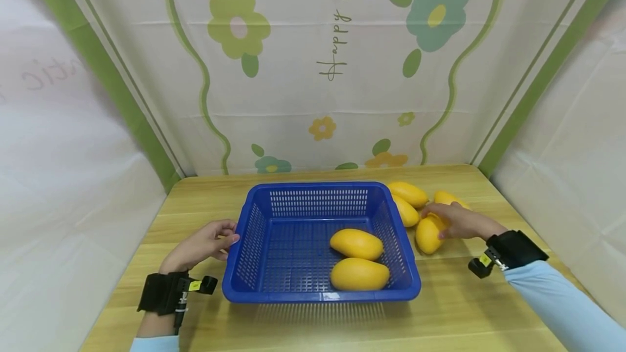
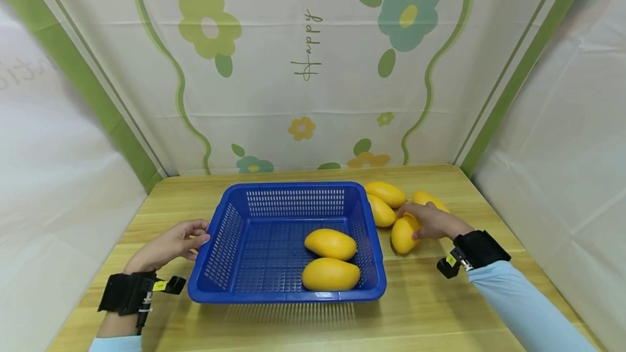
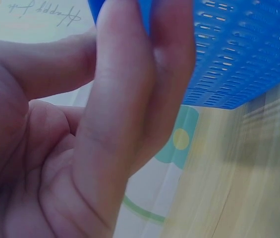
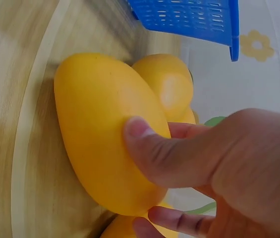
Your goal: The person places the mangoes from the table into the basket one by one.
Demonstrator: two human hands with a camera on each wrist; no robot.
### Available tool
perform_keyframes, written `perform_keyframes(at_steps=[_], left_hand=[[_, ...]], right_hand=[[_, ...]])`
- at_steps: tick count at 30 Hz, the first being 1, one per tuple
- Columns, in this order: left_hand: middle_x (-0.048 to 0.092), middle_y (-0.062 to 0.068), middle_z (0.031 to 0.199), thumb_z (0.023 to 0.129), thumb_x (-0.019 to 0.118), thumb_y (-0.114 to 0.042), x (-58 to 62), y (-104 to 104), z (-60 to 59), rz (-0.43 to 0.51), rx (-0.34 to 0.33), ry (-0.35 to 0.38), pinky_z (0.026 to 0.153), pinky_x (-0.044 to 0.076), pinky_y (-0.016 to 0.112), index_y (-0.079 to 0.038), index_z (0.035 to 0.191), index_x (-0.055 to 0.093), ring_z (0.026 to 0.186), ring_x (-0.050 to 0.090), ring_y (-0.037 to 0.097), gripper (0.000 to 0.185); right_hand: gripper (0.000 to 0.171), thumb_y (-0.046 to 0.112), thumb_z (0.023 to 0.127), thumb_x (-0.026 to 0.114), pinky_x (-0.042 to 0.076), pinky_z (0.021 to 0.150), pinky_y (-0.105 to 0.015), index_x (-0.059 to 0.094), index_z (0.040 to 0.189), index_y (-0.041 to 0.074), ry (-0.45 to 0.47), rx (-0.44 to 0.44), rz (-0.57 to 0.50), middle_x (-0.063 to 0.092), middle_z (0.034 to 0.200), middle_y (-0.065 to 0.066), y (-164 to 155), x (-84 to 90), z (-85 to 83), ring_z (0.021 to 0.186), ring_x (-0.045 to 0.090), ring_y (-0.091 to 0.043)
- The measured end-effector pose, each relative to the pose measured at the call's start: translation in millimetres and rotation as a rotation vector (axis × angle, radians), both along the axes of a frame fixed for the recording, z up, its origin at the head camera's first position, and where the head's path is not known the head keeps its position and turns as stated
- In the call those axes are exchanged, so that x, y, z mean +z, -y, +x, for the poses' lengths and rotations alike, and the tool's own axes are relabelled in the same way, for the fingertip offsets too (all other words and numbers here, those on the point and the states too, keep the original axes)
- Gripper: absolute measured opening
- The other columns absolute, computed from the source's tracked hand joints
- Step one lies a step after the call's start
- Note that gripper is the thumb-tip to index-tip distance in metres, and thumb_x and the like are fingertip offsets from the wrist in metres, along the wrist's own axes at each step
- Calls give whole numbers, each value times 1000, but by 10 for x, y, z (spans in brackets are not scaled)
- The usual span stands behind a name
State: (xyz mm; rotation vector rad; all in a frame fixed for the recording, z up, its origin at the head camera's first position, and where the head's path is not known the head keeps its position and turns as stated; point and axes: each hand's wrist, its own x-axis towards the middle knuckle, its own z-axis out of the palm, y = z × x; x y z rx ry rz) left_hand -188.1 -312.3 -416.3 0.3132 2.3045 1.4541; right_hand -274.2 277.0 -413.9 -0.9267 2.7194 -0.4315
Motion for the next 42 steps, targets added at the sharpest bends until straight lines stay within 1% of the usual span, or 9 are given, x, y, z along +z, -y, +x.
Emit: perform_keyframes(at_steps=[7,9,13,15,18,20,24,34,42], left_hand=[[60,18,108,104,54,-22,7,0,-2,1,2,1,75,62,38,9,124,49,88,68,25,38],[60,18,108,104,54,-22,4,3,1,-1,2,0,75,62,38,9,124,49,88,68,24,37],[59,19,109,104,54,-22,-1,4,10,-9,10,-3,75,62,38,9,124,49,88,68,24,37],[59,19,109,104,54,-22,-3,4,12,-14,14,-5,75,62,38,9,124,49,88,68,24,37],[59,18,108,104,54,-21,-3,4,13,-12,13,-4,75,62,38,9,124,49,88,68,24,37],[59,18,108,104,54,-21,-3,5,13,-7,10,0,75,62,38,9,124,49,88,68,24,37],[60,18,108,104,54,-21,-2,3,8,0,5,1,75,62,38,9,124,49,88,68,24,37],[60,18,108,104,53,-20,-3,0,8,9,4,9,76,62,39,10,125,48,89,69,24,37],[60,18,108,104,53,-21,5,-1,8,6,4,7,76,62,39,9,124,49,89,69,24,36]], right_hand=[[48,5,80,79,31,100,-69,62,125,2,12,-22,-22,57,134,-28,1,-25,24,129,44,-55],[48,7,80,80,32,99,-65,63,125,3,-3,-19,-16,57,134,-29,-1,-36,32,129,43,-55],[47,10,80,81,36,89,-47,64,124,4,-35,-15,-4,61,131,-25,13,-44,45,121,50,-49],[46,12,80,81,35,86,-43,65,122,5,-46,-21,1,61,130,-24,21,-45,58,119,50,-48],[45,13,79,82,38,87,-48,67,121,7,-42,-33,7,59,131,-28,28,-51,78,119,48,-52],[46,15,79,82,40,92,-58,67,121,6,-26,-23,16,58,132,-30,31,-64,86,123,45,-57],[51,18,80,82,39,99,-67,65,124,2,4,12,49,62,129,-26,41,-80,88,122,50,-54],[53,18,81,81,44,99,-65,60,128,6,121,-48,39,63,128,-20,20,-71,109,116,59,-42],[54,23,78,84,47,96,-60,61,124,5,116,-66,49,66,123,-16,18,-80,114,110,61,-35]])
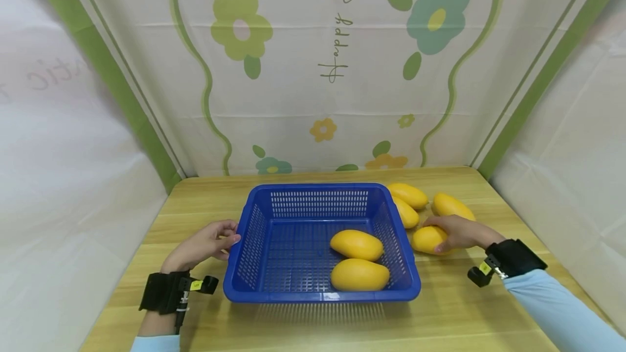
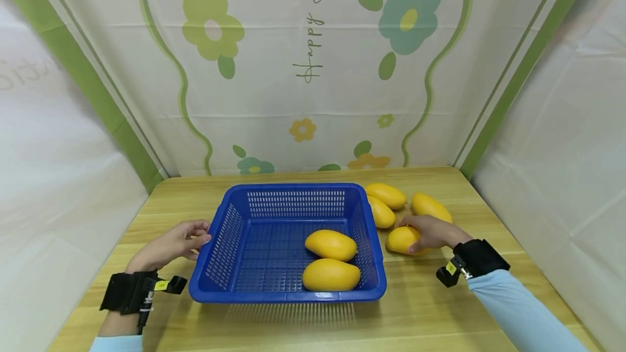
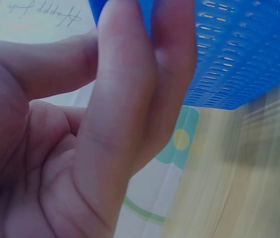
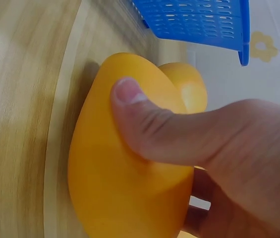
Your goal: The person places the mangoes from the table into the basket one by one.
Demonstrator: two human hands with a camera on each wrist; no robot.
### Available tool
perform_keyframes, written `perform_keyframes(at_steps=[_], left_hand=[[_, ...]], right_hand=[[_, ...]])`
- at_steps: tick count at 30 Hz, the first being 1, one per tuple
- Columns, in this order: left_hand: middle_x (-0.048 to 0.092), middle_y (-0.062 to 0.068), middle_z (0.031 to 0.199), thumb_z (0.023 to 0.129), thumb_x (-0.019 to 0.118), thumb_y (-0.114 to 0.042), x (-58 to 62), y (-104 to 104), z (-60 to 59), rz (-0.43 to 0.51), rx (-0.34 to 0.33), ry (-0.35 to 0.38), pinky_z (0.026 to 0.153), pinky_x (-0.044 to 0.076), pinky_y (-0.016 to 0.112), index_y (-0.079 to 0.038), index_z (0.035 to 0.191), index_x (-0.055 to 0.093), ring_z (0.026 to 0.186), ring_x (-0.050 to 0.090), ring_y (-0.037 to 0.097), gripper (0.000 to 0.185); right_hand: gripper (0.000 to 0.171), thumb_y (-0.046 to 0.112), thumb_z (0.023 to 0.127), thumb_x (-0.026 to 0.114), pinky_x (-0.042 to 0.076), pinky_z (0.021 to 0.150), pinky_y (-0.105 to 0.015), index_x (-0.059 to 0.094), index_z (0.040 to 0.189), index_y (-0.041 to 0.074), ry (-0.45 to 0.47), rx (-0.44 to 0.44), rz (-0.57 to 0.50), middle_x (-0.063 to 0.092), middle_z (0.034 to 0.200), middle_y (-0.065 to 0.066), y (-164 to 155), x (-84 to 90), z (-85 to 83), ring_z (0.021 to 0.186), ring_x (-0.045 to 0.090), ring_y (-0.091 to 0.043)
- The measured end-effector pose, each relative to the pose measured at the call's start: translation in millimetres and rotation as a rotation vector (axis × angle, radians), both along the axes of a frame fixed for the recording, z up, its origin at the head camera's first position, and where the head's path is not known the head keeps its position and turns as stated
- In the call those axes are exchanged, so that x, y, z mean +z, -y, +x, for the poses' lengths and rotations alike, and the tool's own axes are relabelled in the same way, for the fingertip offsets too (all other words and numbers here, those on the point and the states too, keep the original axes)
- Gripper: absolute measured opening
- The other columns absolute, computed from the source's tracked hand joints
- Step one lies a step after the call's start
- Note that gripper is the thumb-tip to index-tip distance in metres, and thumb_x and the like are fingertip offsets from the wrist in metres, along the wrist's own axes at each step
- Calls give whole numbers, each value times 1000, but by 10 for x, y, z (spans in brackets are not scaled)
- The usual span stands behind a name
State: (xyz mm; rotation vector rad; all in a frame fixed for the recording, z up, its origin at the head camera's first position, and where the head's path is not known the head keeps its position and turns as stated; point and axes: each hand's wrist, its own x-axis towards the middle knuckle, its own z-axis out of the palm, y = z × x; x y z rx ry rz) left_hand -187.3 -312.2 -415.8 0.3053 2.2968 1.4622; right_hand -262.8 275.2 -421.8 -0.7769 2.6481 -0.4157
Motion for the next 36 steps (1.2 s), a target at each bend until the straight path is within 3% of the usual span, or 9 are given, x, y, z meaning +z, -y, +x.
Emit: perform_keyframes(at_steps=[7,11,18,28,36], left_hand=[[59,18,108,104,54,-22,3,1,6,-4,3,-2,76,62,39,9,124,49,89,68,24,37],[59,18,108,104,54,-23,11,11,12,-6,-1,-8,76,62,39,9,124,49,89,68,24,38],[60,19,111,104,54,-23,9,8,13,-9,3,-7,77,62,39,9,126,49,90,68,24,39],[60,19,110,104,54,-23,12,-8,7,-6,7,4,76,62,39,9,125,49,89,68,24,38],[60,17,107,104,53,-21,14,-2,9,4,8,4,75,62,38,9,122,49,87,68,23,35]], right_hand=[[56,32,78,84,47,94,-57,63,123,7,12,-26,16,67,120,-15,-17,-41,-8,107,61,-31],[61,35,80,82,46,96,-61,61,128,4,22,-40,0,65,125,-20,-29,-69,-2,112,60,-37],[63,31,85,78,43,99,-63,56,134,-1,78,-52,-53,61,133,-23,-53,-95,29,120,57,-42],[61,30,87,76,41,101,-66,55,135,-1,87,-93,-95,58,135,-25,-85,-127,72,124,53,-45],[66,39,84,79,46,96,-62,58,133,0,64,-160,-105,62,130,-22,-95,-67,101,115,59,-37]])
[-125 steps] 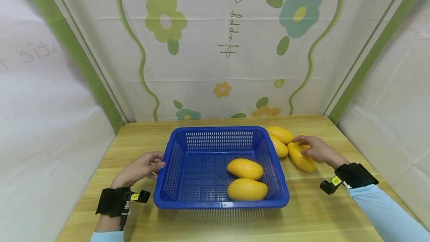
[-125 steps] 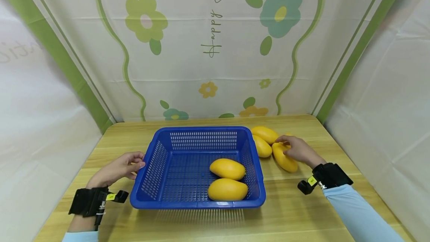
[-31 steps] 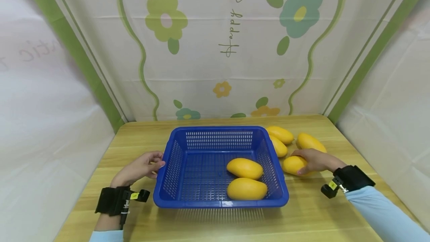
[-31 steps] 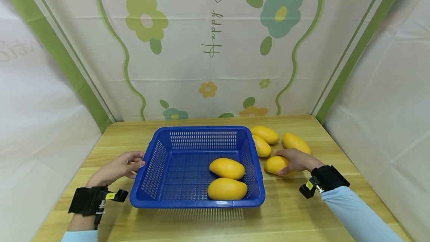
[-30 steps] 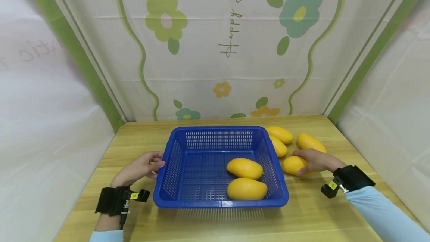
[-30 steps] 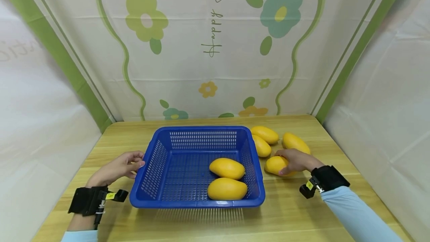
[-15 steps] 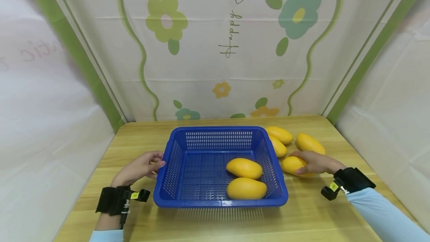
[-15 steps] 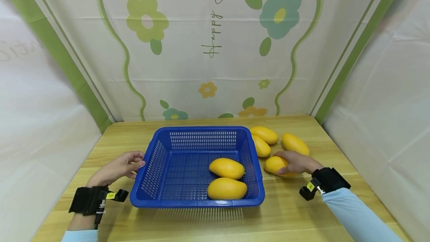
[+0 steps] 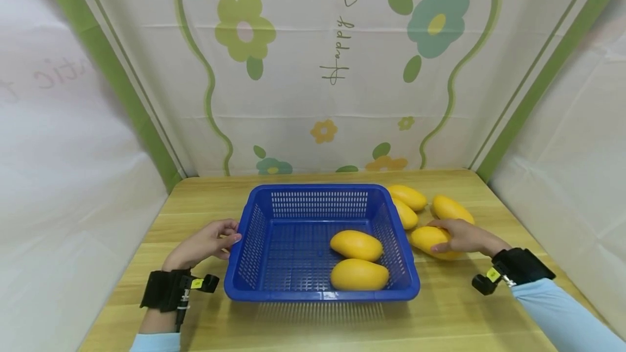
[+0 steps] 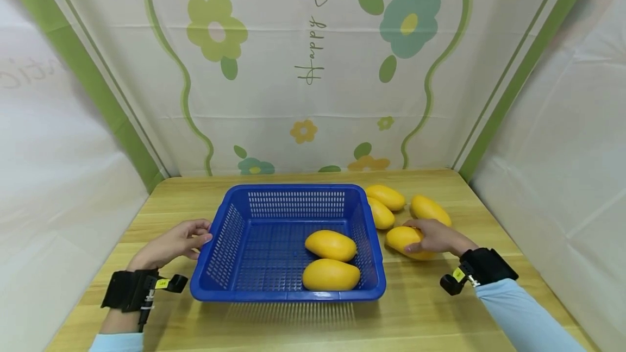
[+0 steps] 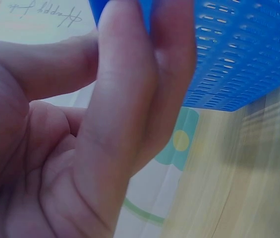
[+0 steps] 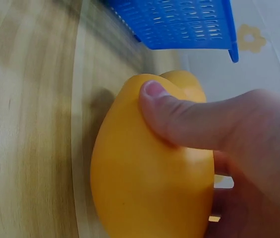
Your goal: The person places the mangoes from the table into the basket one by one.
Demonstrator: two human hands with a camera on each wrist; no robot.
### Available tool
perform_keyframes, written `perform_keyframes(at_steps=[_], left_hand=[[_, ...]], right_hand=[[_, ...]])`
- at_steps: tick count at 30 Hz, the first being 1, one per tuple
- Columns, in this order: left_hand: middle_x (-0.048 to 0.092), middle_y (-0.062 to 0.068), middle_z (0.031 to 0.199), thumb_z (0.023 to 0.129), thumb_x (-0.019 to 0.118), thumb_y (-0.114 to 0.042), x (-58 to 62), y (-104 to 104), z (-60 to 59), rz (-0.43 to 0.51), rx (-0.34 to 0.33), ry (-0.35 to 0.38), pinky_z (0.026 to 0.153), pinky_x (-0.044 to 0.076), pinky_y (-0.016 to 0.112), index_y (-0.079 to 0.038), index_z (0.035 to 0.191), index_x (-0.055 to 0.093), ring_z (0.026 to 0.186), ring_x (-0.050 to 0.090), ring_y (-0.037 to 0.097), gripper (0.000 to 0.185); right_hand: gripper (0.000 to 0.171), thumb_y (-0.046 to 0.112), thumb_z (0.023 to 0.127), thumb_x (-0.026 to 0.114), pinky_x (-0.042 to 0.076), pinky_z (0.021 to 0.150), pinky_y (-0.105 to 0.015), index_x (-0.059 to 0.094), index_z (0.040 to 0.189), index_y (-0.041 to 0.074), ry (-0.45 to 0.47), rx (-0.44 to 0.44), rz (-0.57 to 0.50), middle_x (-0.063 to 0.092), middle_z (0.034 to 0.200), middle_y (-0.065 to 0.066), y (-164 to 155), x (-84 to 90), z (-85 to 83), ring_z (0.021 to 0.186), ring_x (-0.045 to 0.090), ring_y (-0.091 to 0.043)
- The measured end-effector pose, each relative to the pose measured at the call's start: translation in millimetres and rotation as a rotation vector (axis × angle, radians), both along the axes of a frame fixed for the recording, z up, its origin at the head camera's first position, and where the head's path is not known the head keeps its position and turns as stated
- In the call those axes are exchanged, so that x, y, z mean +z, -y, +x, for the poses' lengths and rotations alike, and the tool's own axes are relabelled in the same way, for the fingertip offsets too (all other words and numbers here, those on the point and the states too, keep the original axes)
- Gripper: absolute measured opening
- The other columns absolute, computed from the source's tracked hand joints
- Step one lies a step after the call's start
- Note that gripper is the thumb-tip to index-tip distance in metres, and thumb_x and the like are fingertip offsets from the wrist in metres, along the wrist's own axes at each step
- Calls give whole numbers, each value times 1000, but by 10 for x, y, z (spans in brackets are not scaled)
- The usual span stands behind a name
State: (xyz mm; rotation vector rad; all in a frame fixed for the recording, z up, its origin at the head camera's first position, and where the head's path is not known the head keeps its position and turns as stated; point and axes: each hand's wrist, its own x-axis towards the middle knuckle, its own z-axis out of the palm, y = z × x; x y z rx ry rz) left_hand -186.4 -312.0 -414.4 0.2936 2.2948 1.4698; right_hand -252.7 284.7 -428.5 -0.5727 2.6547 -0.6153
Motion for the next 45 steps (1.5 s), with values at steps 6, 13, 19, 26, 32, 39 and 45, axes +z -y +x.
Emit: perform_keyframes(at_steps=[6,13,19,26,32,39,45], left_hand=[[60,17,107,104,54,-21,9,5,4,-3,2,-3,74,62,37,9,123,49,87,67,24,35],[60,18,107,104,54,-22,26,20,14,-2,-8,-8,75,62,37,9,124,49,88,68,24,37],[61,18,108,104,54,-22,34,25,12,-2,-13,-11,75,62,37,10,125,49,88,68,24,39],[60,18,107,105,52,-19,15,9,22,8,-15,-6,75,62,38,10,125,49,88,69,24,35],[59,19,109,105,52,-19,15,-4,27,6,-11,-7,75,63,39,9,126,49,89,69,24,35],[60,19,109,105,52,-19,14,-6,19,-4,-5,-10,75,62,38,9,125,49,88,68,24,35],[59,18,109,104,53,-20,3,2,10,-9,-3,-11,76,62,38,8,125,49,89,68,24,35]], right_hand=[[74,41,84,78,40,102,-67,54,136,-6,-11,-8,-49,53,138,-33,-19,51,11,128,49,-50],[75,42,90,72,39,101,-69,47,141,-8,33,-35,-99,50,141,-32,-17,81,37,129,46,-50],[76,43,91,70,43,98,-65,45,143,-7,31,-65,-98,51,141,-30,-11,60,51,127,49,-47],[69,42,90,72,48,85,-41,53,138,-4,-15,-68,-91,64,124,-16,11,63,71,104,56,-25],[68,40,90,73,48,84,-40,53,137,-5,-52,-66,-114,64,122,-17,16,106,65,102,55,-25],[69,41,90,72,48,82,-38,52,137,-5,-73,-80,-117,65,118,-14,45,144,87,99,55,-24],[65,41,91,71,45,77,-33,54,137,-3,-95,-85,-120,65,110,-9,100,198,105,92,53,-20]])
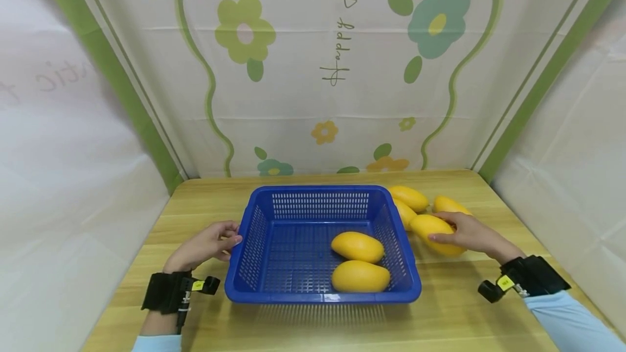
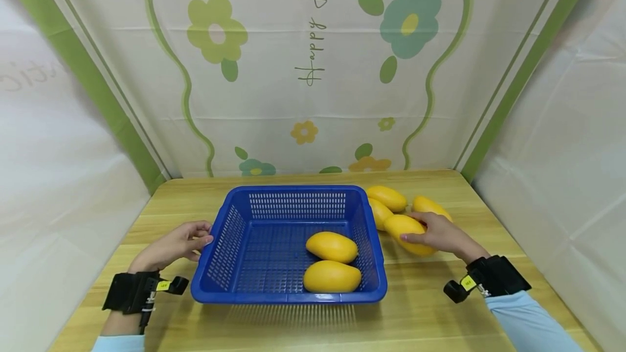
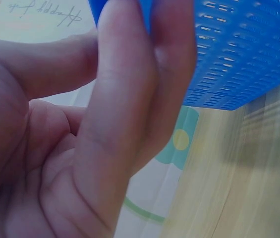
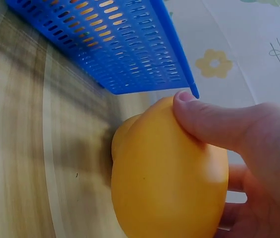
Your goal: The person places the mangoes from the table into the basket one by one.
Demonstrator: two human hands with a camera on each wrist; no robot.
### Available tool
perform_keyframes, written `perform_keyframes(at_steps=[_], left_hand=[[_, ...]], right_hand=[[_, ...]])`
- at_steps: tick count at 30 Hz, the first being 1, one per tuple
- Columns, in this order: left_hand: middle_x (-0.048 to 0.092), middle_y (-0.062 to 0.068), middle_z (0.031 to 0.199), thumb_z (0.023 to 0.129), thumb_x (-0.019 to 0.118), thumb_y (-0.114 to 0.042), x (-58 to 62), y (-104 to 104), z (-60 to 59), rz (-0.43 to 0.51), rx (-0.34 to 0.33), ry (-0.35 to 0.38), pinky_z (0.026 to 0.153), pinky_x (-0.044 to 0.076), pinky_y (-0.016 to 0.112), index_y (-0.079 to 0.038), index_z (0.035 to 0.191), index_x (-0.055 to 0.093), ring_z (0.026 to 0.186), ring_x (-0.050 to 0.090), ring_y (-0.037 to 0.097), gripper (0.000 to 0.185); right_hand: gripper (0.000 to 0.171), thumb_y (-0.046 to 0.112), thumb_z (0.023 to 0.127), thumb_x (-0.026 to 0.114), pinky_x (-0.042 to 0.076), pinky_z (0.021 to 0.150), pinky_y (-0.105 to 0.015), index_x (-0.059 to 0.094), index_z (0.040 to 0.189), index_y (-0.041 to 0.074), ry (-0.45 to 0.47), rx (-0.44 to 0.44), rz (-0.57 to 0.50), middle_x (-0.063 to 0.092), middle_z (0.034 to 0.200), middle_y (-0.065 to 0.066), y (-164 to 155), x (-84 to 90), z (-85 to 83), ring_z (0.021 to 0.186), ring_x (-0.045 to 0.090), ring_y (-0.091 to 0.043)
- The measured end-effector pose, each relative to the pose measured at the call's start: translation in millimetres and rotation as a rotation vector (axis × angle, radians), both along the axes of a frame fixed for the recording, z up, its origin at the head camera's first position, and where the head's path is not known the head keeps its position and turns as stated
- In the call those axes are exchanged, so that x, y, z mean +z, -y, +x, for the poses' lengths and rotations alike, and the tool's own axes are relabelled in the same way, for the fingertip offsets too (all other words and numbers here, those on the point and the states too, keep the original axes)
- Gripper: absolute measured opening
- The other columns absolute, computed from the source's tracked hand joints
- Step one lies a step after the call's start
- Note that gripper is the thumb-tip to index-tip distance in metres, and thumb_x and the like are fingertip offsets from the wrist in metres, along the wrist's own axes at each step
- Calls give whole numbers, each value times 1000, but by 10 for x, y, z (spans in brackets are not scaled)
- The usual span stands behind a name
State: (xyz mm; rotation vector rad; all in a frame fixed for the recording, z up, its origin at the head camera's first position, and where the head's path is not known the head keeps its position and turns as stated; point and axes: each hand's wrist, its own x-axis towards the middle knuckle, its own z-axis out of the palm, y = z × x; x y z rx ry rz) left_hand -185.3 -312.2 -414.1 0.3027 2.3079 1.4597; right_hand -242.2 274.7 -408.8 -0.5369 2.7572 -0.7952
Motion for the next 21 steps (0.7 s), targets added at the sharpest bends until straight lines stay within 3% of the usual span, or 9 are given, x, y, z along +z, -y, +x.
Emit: perform_keyframes(at_steps=[21], left_hand=[[60,17,106,105,52,-19,15,-10,-2,6,-11,5,75,63,39,8,122,50,88,69,24,32]], right_hand=[[69,41,94,67,42,74,-33,47,144,-1,7,-52,2,65,111,-11,63,126,83,89,52,-21]])
